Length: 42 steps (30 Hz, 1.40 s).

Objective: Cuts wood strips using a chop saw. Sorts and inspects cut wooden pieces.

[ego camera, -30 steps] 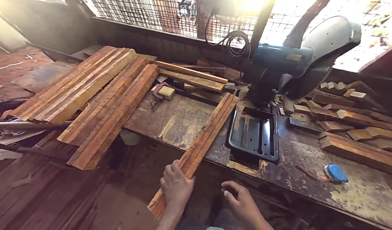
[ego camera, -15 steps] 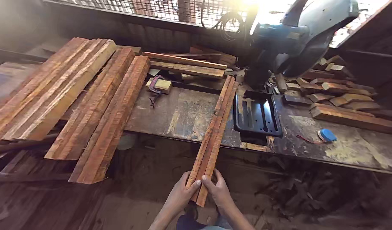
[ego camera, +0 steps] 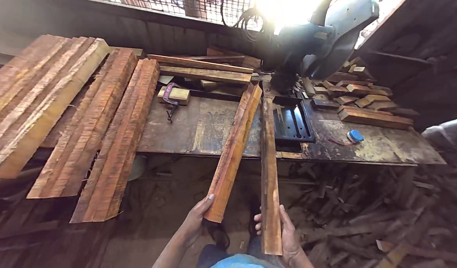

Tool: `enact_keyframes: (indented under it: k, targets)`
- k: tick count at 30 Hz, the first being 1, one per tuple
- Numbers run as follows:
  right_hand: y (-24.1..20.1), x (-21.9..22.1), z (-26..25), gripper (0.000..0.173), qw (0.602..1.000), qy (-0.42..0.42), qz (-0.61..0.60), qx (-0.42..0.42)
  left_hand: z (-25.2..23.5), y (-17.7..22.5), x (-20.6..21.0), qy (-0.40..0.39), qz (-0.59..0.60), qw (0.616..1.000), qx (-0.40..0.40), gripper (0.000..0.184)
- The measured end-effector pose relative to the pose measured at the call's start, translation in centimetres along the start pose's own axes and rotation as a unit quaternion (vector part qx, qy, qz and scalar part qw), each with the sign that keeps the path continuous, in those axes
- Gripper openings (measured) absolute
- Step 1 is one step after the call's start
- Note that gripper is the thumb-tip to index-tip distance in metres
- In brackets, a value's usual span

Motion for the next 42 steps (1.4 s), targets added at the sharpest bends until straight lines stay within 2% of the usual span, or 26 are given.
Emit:
enact_keyframes:
  k: [6,9,11,12,15,18,19,22,24,27,33,37,42]
  targets:
    - [1.9,-1.8,-1.5,0.067,0.996,0.063,0.043,-0.042,0.0,0.0,-0.4,0.008,-0.005,1.0,-0.007,0.051]
    - [1.3,-2.3,-1.3,0.05,0.975,0.185,0.102,-0.075,0.1,0.1,-0.1,0.006,-0.001,1.0,-0.006,0.051]
    - [0.7,-2.5,-0.9,0.046,0.939,0.273,0.175,-0.11,0.2,0.1,0.2,0.017,0.007,1.0,-0.01,0.05]
    - [0.4,-2.2,-0.6,0.047,0.93,0.285,0.192,-0.132,0.3,0.1,0.3,0.02,0.001,1.0,-0.01,0.051]
    - [0.5,-1.0,-0.5,0.06,0.951,0.205,0.177,-0.148,0.1,0.3,1.3,0.026,-0.077,0.997,0.018,0.067]
    - [1.0,0.8,-1.7,0.065,0.987,0.091,0.073,-0.113,-0.1,-0.4,2.5,0.045,-0.189,0.98,0.045,0.087]
    - [1.1,1.1,-2.3,0.066,0.992,0.061,0.046,-0.102,-0.1,-0.6,2.8,0.049,-0.198,0.978,0.05,0.083]
    - [1.4,1.0,-3.8,0.074,0.998,-0.007,0.001,-0.065,0.2,-0.8,3.0,0.071,-0.167,0.983,0.027,0.054]
    - [1.8,0.6,-4.0,0.078,0.998,-0.043,-0.035,-0.027,0.3,-1.1,2.6,0.059,-0.124,0.99,0.006,0.051]
    - [1.8,0.7,-3.9,0.077,0.99,-0.094,-0.106,0.003,0.4,-1.5,1.9,0.048,-0.063,0.997,0.0,0.053]
    - [1.8,-0.2,-3.4,0.077,0.984,-0.094,-0.15,-0.002,-0.1,-2.2,1.3,0.023,0.013,1.0,-0.006,0.063]
    - [1.3,-0.9,-2.9,0.067,0.99,-0.062,-0.125,-0.031,-0.5,-2.7,1.3,0.009,0.028,1.0,-0.01,0.065]
    - [0.6,-1.3,-2.7,0.078,0.996,-0.053,-0.064,-0.045,-0.8,-2.9,1.2,-0.02,0.041,0.999,-0.01,0.068]
Point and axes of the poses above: each hand's wrist, its own z-axis away from the middle knuckle, its own x-axis out of the palm, y = z × x, the point moved 7 cm from there along -z, towards the middle knuckle, and after that the axes turned 8 degrees about y, right-handed, at the moved point
